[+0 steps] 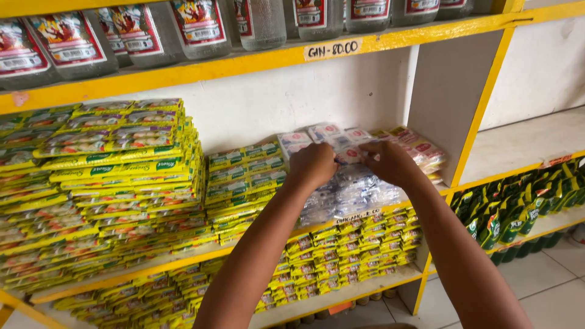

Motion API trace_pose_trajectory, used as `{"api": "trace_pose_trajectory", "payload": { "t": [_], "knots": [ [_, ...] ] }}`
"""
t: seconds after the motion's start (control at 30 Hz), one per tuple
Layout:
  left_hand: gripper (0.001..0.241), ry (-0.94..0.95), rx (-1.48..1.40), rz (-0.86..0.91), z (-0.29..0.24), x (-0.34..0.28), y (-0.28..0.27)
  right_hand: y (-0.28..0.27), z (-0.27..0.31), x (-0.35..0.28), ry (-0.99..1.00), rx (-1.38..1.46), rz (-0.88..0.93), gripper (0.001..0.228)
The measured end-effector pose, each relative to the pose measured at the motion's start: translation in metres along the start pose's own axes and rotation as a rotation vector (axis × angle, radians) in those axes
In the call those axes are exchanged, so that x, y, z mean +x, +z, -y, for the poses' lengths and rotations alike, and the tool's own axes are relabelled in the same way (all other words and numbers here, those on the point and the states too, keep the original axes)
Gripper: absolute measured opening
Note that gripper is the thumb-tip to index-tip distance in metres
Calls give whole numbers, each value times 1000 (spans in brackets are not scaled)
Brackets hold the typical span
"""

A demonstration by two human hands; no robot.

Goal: The person stocks small seasoning packets from a cardboard box onto retail shelves.

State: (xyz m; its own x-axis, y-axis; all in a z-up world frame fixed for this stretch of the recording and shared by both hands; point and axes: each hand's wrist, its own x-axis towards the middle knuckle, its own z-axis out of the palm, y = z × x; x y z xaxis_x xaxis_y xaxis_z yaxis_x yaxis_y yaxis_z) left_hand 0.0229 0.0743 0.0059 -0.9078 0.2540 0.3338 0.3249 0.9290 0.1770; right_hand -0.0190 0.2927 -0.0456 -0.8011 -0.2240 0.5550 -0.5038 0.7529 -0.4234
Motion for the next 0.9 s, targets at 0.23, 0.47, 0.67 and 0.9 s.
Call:
{"api": "trace_pose_trajectory", "payload": {
  "t": [0.23, 0.47, 0.67, 0.9],
  "knots": [
    [32, 93, -359, -188, -27, -79, -24, -34, 56, -81, 196, 389, -163, 46],
    [35, -102, -640, 170, -21, -202, 54, 54, 41, -226, 273, 766, -77, 38],
    [33, -158, -907, 306, 19, -298, 207, 193, 13, -357, 534, 952, 151, 34],
    [28, -439, -918, 453, 68, -381, 365, 326, -11, -465, 789, 828, 434, 27]
  ]
}}
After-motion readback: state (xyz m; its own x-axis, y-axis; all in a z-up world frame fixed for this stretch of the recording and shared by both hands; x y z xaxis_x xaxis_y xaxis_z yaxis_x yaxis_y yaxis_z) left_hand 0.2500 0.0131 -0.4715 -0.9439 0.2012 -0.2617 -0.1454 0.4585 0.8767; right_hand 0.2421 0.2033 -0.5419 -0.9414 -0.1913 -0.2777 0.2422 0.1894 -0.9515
